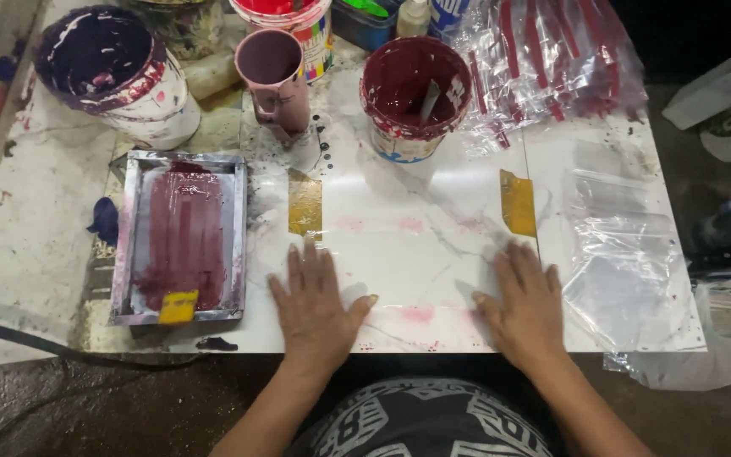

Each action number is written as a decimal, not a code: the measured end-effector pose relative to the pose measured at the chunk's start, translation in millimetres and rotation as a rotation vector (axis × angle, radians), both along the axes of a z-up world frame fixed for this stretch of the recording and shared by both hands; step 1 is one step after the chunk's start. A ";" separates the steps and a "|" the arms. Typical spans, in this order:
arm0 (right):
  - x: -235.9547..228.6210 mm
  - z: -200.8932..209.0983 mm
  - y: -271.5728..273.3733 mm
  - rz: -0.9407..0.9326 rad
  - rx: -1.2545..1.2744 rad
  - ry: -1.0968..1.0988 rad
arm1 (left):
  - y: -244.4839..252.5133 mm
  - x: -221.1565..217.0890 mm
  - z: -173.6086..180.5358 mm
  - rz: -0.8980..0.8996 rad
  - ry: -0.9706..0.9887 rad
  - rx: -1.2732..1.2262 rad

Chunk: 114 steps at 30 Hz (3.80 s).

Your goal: The person pours red ink from a container into a metal tray and spreads it evenly using a yellow squeegee. They then place a clear plastic sheet over a white surface and smooth it out with their hands before returning to spread the ink in the tray.

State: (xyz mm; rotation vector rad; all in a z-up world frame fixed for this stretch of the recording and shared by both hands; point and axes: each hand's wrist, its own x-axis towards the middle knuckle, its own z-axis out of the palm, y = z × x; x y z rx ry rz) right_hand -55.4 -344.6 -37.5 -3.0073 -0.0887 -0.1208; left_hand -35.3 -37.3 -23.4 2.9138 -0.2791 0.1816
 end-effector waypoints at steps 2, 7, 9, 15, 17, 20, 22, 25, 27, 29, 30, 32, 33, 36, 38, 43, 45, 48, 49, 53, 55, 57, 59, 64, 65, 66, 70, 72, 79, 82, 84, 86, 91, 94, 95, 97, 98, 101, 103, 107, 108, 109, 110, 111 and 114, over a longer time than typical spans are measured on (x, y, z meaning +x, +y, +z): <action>8.6 -5.2 17.6 0.094 -0.032 -0.005 | -18.1 8.5 8.1 -0.061 0.117 -0.064; 23.6 7.6 58.5 0.281 -0.016 0.067 | -47.2 16.8 22.1 -0.249 0.276 -0.124; 24.3 2.5 58.3 0.285 -0.003 0.140 | -45.3 19.7 17.1 -0.239 0.307 -0.086; 23.6 -1.0 32.0 0.195 -0.056 0.197 | -29.4 21.1 10.7 -0.196 0.365 -0.066; 20.5 3.2 22.9 0.167 -0.083 0.219 | -26.2 20.4 8.0 -0.185 0.361 -0.043; 20.8 8.2 11.1 0.109 -0.117 0.247 | -19.7 19.9 5.4 -0.166 0.329 -0.032; 20.1 9.4 3.6 0.078 -0.121 0.262 | -15.5 17.9 3.4 -0.157 0.308 -0.044; 17.9 9.2 -6.1 0.025 -0.095 0.276 | -9.6 17.0 2.3 -0.144 0.297 -0.002; 16.5 8.1 -10.8 0.006 -0.112 0.248 | -5.9 19.0 3.8 -0.116 0.327 0.052; 16.1 7.4 -14.1 -0.023 -0.103 0.259 | -2.5 18.7 2.8 -0.102 0.326 0.076; 16.9 7.2 -15.5 -0.052 -0.096 0.267 | -0.6 19.2 2.3 -0.087 0.323 0.100; 16.9 9.7 -15.2 -0.057 -0.106 0.263 | 2.9 20.3 -1.2 -0.070 0.319 0.106; 16.5 10.9 -15.0 -0.063 -0.117 0.262 | 4.6 20.5 -3.2 -0.056 0.318 0.111; 16.2 5.2 -16.8 -0.072 -0.132 0.267 | 2.3 19.6 -1.6 0.013 0.315 0.092; 7.5 11.9 -7.2 -0.006 -0.137 0.239 | -3.2 9.2 14.7 -0.022 0.298 0.062; -22.2 -7.0 24.1 0.291 -0.531 -0.264 | -23.3 -16.4 -21.1 -0.181 0.008 0.119; -31.8 -11.9 37.0 0.402 -0.342 -0.137 | -30.6 -23.8 -20.8 -0.283 -0.005 0.022; -35.4 -6.2 46.2 0.416 -0.103 -0.002 | -31.3 -28.6 -28.4 -0.291 -0.022 0.095; -38.5 -6.7 43.3 0.409 -0.104 0.000 | -30.1 -30.1 -31.2 -0.298 -0.021 0.094; -40.8 -14.0 31.4 0.379 -0.239 -0.040 | -20.1 -32.7 -25.8 -0.247 -0.018 0.098; -42.7 -16.1 22.9 0.361 -0.343 -0.075 | -15.1 -33.1 -23.7 -0.237 0.038 0.062; -45.3 -14.6 15.4 0.310 -0.264 0.011 | -8.7 -35.3 -29.4 -0.222 0.026 0.118; -47.1 -14.8 7.5 0.269 -0.230 0.035 | -4.3 -37.7 -29.9 -0.205 0.012 0.141; -51.7 -15.6 -11.3 0.208 -0.147 0.026 | 4.1 -43.5 -33.4 -0.140 -0.032 0.201; -51.7 -16.4 -14.2 0.183 -0.169 0.040 | 5.7 -43.7 -34.1 -0.130 -0.027 0.215; -52.4 -16.9 -17.4 0.156 -0.191 0.055 | 7.0 -44.0 -34.9 -0.121 -0.021 0.229; -52.4 -16.5 -26.5 0.094 -0.180 0.111 | 17.4 -44.7 -50.8 -0.077 -0.097 0.302; -51.3 -14.6 -28.9 0.009 -0.131 0.078 | 20.8 -41.7 -56.2 0.073 -0.190 0.528; -0.3 22.3 32.5 0.130 -0.097 0.140 | -18.8 -2.2 18.9 -0.146 0.288 0.044; 18.3 13.4 49.9 0.269 -0.060 0.149 | -29.3 11.1 17.7 -0.250 0.319 0.005; 24.3 8.9 57.8 0.296 -0.094 0.206 | -28.1 17.4 16.2 -0.259 0.351 0.016; 23.3 7.0 51.0 0.282 -0.089 0.196 | -25.5 19.5 15.1 -0.247 0.342 0.007; 21.4 6.1 27.5 0.230 -0.117 0.182 | -16.7 20.8 5.7 -0.223 0.292 -0.019; 18.2 7.5 13.6 0.169 -0.123 0.227 | -12.9 15.8 1.0 -0.198 0.274 -0.056; 17.3 8.7 9.7 0.148 -0.131 0.245 | -12.2 14.2 -1.7 -0.193 0.268 -0.045; 17.7 10.9 3.8 0.127 -0.138 0.256 | -11.5 14.7 -0.3 -0.187 0.256 -0.030; 17.0 11.7 1.6 0.106 -0.132 0.254 | -11.7 13.8 3.4 -0.183 0.295 -0.025; 14.7 5.4 -6.9 0.076 -0.137 0.250 | -11.3 9.2 6.8 -0.178 0.344 -0.008; 15.2 0.9 -11.9 0.071 -0.148 0.238 | -10.9 9.0 9.0 -0.174 0.344 0.006; 9.8 2.7 -13.9 0.036 -0.111 0.200 | -4.1 3.7 9.9 -0.094 0.389 0.053; 8.8 5.8 -14.4 0.017 -0.078 0.179 | -2.1 4.0 8.6 -0.063 0.388 0.065; 4.5 2.8 -16.0 0.025 -0.076 0.177 | 1.3 2.4 5.0 -0.054 0.386 0.065; -1.6 -0.4 -18.4 0.044 -0.092 0.149 | 3.9 0.2 0.9 -0.048 0.317 0.051; -7.4 -3.6 -21.1 0.063 -0.108 0.121 | 6.4 -1.7 -3.0 -0.042 0.247 0.038; -32.4 -16.6 -28.3 0.208 -0.074 -0.080 | 12.3 -18.3 -36.3 -0.002 -0.008 0.113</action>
